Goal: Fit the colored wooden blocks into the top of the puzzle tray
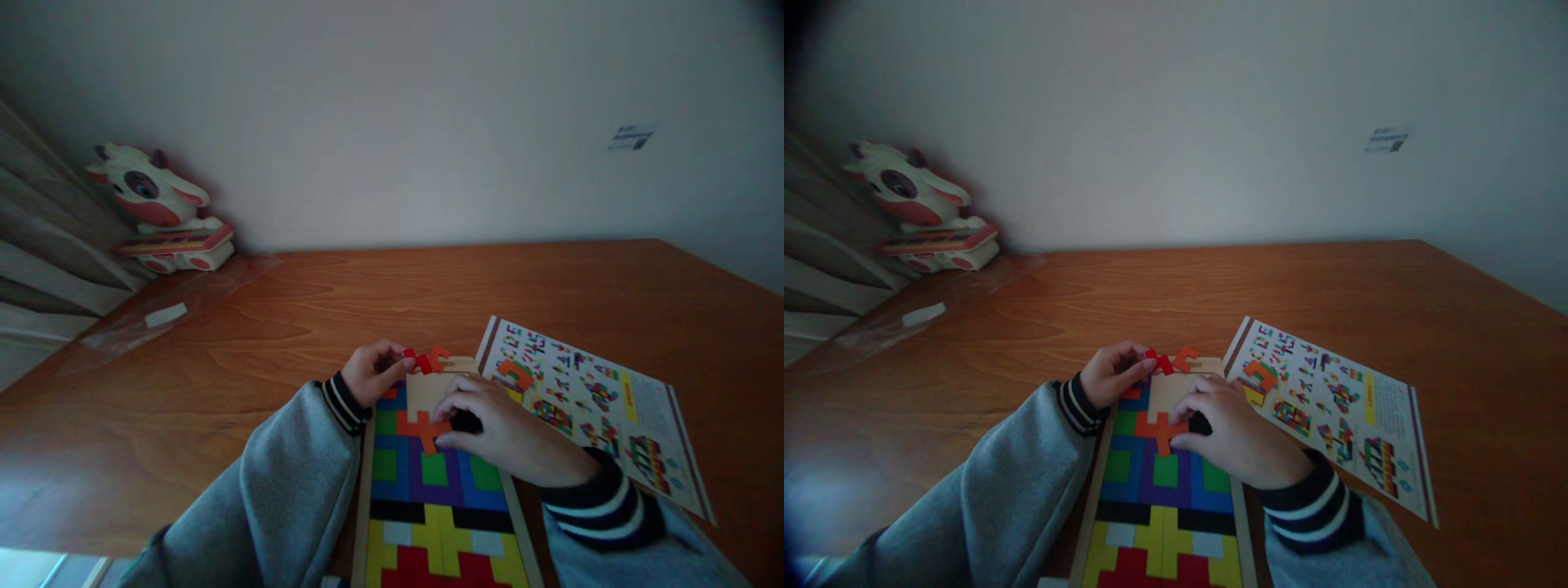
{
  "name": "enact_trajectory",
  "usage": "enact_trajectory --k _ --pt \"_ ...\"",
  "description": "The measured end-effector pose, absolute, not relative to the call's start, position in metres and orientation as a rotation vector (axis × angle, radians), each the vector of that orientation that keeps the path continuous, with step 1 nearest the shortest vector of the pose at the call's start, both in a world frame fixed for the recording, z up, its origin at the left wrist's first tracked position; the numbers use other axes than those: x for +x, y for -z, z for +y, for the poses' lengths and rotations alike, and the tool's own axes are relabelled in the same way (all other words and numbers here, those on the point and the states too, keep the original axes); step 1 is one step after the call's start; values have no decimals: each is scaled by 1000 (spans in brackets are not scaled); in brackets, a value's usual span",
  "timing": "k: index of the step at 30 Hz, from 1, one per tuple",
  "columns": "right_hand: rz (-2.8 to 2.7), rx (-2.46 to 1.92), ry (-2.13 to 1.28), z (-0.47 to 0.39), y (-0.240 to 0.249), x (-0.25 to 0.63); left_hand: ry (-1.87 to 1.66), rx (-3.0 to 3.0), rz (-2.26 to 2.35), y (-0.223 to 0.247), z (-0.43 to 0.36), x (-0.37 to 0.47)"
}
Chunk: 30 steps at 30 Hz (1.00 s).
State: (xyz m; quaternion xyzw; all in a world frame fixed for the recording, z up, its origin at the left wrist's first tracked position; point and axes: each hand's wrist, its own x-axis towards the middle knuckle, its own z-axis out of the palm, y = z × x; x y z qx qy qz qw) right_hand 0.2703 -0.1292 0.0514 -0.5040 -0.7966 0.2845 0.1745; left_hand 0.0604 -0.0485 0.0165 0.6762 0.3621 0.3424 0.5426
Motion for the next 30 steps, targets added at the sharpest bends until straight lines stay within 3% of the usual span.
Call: enact_trajectory --k 10,30 --pt "-2005 -1460 -954 -122 -48 267 -842 1543 839 -20 -50 62" --pt "-1963 -1449 -565 -108 -36 276 -896 1475 858 -17 -48 63"
